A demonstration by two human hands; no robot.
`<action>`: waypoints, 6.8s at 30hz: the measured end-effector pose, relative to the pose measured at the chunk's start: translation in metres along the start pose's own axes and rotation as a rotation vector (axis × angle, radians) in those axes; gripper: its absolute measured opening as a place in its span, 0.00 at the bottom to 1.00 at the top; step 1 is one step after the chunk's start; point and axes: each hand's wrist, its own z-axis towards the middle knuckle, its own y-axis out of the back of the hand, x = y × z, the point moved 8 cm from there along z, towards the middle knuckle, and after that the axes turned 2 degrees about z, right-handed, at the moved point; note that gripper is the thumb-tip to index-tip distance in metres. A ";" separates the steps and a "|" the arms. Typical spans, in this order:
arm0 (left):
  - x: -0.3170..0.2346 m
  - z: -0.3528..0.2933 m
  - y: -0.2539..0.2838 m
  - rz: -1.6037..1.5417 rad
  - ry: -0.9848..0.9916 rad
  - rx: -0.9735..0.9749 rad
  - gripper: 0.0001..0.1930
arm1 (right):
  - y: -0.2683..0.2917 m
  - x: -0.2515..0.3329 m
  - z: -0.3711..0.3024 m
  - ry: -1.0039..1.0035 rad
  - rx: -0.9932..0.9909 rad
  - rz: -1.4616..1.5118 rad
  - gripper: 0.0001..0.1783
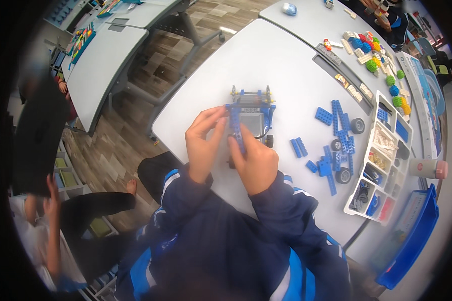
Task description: The person assembles a small wheeled robot using blue and grey LEGO Technic pieces. They attach beams, wheels, and a central control brick to the chassis, repeatedly adjusting and securing the components by hand.
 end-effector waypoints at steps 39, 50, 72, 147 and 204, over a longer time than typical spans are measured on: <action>-0.001 -0.004 0.004 0.035 -0.088 -0.073 0.15 | -0.024 0.006 0.005 0.200 0.005 -0.225 0.21; 0.023 0.026 -0.005 -0.178 0.014 0.138 0.14 | -0.023 0.004 0.003 0.241 -0.026 -0.224 0.23; 0.078 0.023 0.021 -0.392 0.251 0.265 0.13 | -0.046 -0.017 0.011 0.243 0.316 -0.175 0.21; 0.043 0.020 0.019 -0.292 0.091 0.235 0.12 | -0.026 -0.003 0.013 0.021 0.416 0.176 0.30; 0.070 0.007 0.009 -0.707 0.471 0.531 0.22 | -0.024 -0.018 0.011 0.084 0.707 0.176 0.30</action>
